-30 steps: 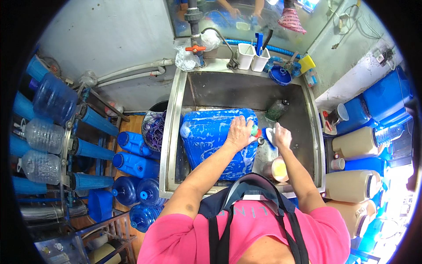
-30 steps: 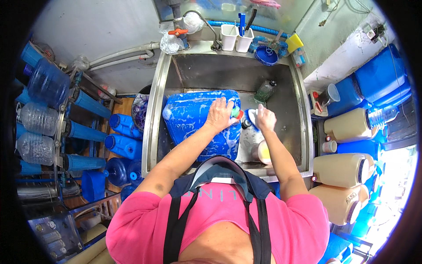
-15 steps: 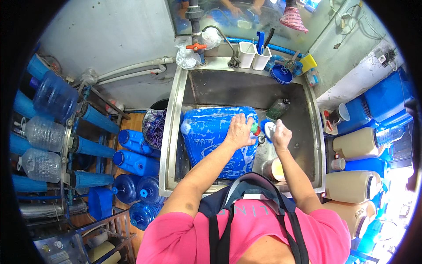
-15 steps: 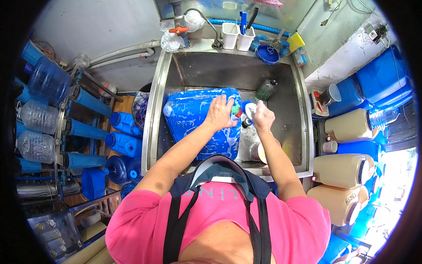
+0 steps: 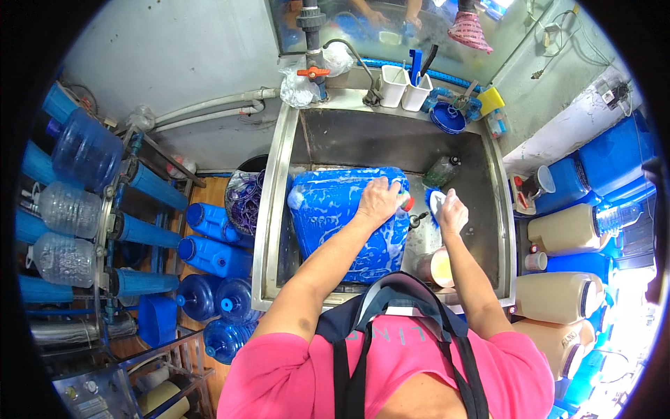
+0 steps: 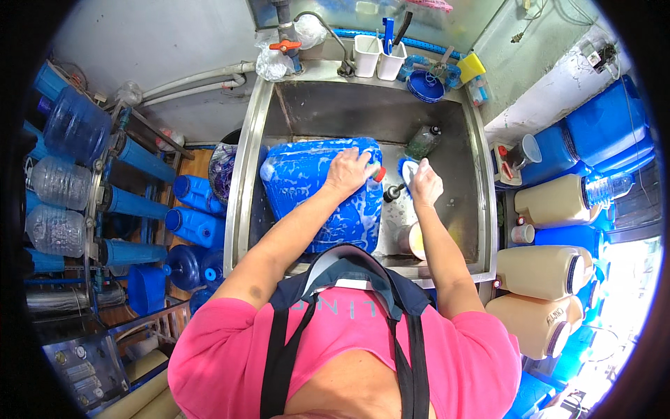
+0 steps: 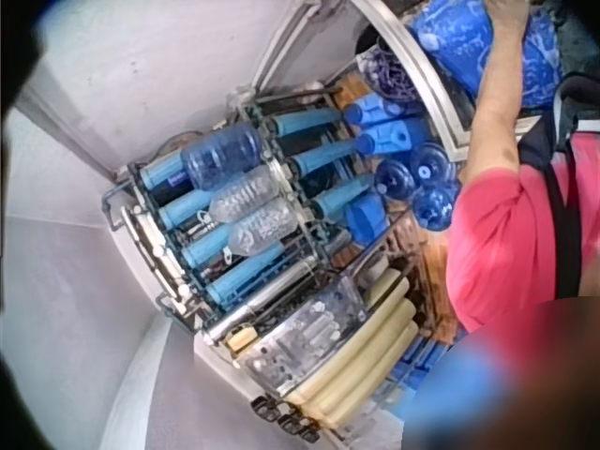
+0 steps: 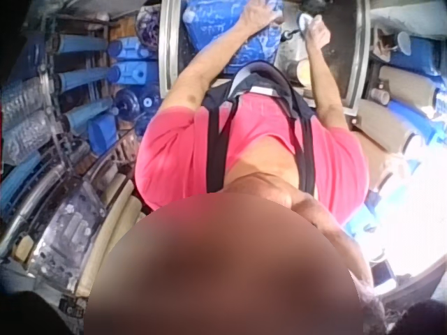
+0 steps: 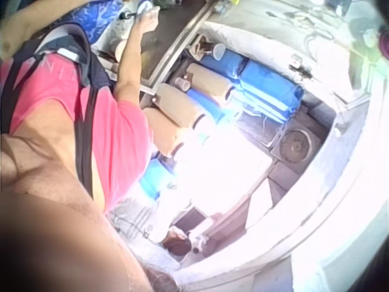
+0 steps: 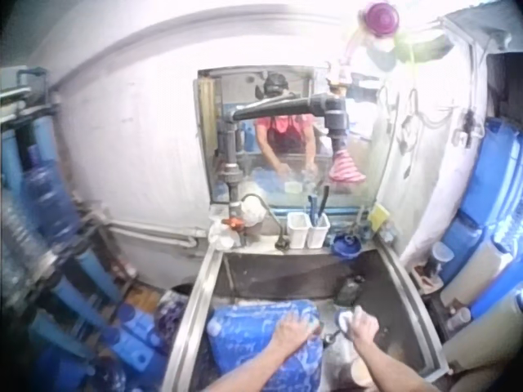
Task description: The person washes a blue plastic water jug in a stainless steel sink. They rinse the jug, scrub the exterior with a sponge, and rinse it again under running water.
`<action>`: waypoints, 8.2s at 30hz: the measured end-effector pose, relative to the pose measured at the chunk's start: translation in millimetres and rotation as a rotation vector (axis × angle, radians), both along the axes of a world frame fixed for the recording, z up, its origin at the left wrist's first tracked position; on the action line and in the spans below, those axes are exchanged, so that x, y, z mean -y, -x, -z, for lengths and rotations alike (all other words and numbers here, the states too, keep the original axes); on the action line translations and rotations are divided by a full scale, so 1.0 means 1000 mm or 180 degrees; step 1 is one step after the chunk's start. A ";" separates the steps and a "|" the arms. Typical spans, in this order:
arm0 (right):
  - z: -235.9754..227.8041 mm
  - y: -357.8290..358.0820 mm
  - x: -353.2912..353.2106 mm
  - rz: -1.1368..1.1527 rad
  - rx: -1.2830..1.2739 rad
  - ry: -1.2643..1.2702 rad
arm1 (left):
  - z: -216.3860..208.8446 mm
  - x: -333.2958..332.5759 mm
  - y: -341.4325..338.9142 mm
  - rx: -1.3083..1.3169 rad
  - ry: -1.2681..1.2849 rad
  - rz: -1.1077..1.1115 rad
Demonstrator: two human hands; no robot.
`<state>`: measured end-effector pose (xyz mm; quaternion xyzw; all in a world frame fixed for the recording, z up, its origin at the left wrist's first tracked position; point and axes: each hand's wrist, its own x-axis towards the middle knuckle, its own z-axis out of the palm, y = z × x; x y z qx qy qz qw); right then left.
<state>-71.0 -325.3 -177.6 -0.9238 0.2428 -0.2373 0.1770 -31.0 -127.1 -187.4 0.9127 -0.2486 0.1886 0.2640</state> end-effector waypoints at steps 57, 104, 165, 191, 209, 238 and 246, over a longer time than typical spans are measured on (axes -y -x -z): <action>0.065 0.032 0.002 0.0953 -0.0637 -0.5415 | -0.005 -0.006 0.007 -0.0406 0.0809 -0.0195; 0.077 -0.051 0.013 -0.0890 -0.1571 0.0419 | 0.069 -0.010 -0.123 -0.1900 -0.0441 0.0058; -0.058 -0.132 -0.086 -0.3313 -0.0959 -0.0716 | -0.039 -0.064 -0.032 -0.2278 -0.0961 0.0766; -0.086 -0.152 -0.059 -0.2539 -0.2491 -0.5262 | 0.030 0.007 -0.094 -0.2269 0.3462 -0.2718; -0.121 -0.151 -0.068 -0.3260 -0.2491 -0.4684 | 0.040 0.022 -0.115 -0.3303 0.7217 0.0268; -0.129 -0.136 -0.042 -0.2779 -0.2735 -0.2631 | 0.002 -0.020 -0.064 -0.5244 0.5665 0.0728; -0.115 -0.140 -0.073 -0.3328 -0.1180 -0.1101 | -0.015 -0.016 -0.072 -0.4407 0.1867 0.0062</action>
